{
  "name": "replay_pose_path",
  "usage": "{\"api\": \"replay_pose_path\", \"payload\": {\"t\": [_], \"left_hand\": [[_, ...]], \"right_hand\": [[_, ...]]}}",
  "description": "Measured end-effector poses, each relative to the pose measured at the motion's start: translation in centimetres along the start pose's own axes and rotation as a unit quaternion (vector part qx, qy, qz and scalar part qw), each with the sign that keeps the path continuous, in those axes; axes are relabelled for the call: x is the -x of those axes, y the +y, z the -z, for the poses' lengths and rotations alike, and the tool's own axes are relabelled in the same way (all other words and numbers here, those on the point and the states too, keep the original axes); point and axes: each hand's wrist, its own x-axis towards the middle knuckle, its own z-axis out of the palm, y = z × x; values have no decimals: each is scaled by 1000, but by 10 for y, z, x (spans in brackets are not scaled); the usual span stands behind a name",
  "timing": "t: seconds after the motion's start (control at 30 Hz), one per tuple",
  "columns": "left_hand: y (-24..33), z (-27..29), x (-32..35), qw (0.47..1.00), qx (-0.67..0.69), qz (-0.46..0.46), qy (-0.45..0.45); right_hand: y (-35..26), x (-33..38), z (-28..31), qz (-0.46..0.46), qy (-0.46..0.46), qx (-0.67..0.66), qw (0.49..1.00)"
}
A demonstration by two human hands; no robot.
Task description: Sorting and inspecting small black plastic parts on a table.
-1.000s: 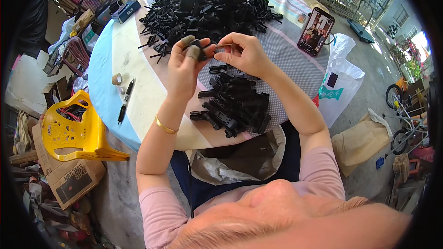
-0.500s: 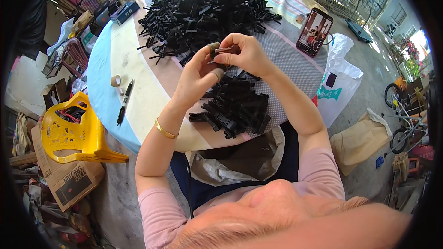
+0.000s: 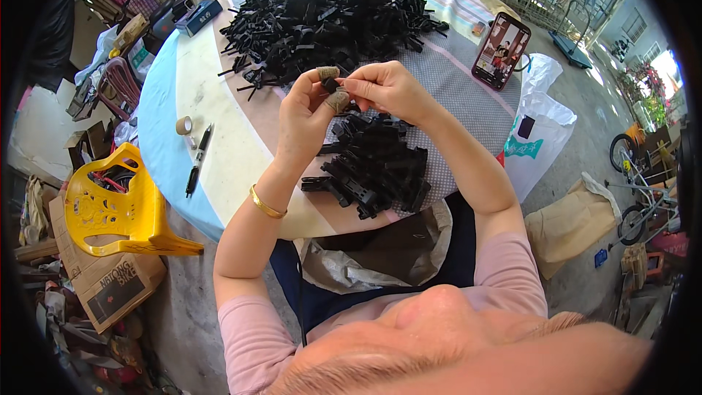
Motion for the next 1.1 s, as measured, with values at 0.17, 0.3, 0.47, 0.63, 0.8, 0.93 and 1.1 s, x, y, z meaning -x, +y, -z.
{"api": "replay_pose_path", "payload": {"t": [0.17, 0.3, 0.47, 0.63, 0.8, 0.93, 1.1], "left_hand": [[-10, 1, 0, 996, -51, -50, 46], [-3, -7, 5, 963, -221, -121, 94], [-16, -4, -2, 980, -171, -80, 68], [-10, -2, -3, 995, 61, 75, 34], [-4, -6, -4, 990, 108, 91, -11], [-6, -2, -2, 992, 100, 80, -13], [-3, -2, 0, 994, 67, 65, -52]], "right_hand": [[1, 2, -10, -9, 35, -53, 998], [-1, 4, -11, -45, 43, -66, 996], [12, -3, -4, 63, 59, 73, 994], [13, -13, 41, 129, 268, 255, 920], [51, -25, 84, 51, 291, 369, 881], [58, -30, 71, -56, 190, 463, 864], [71, -36, 62, -96, 161, 544, 818]]}}
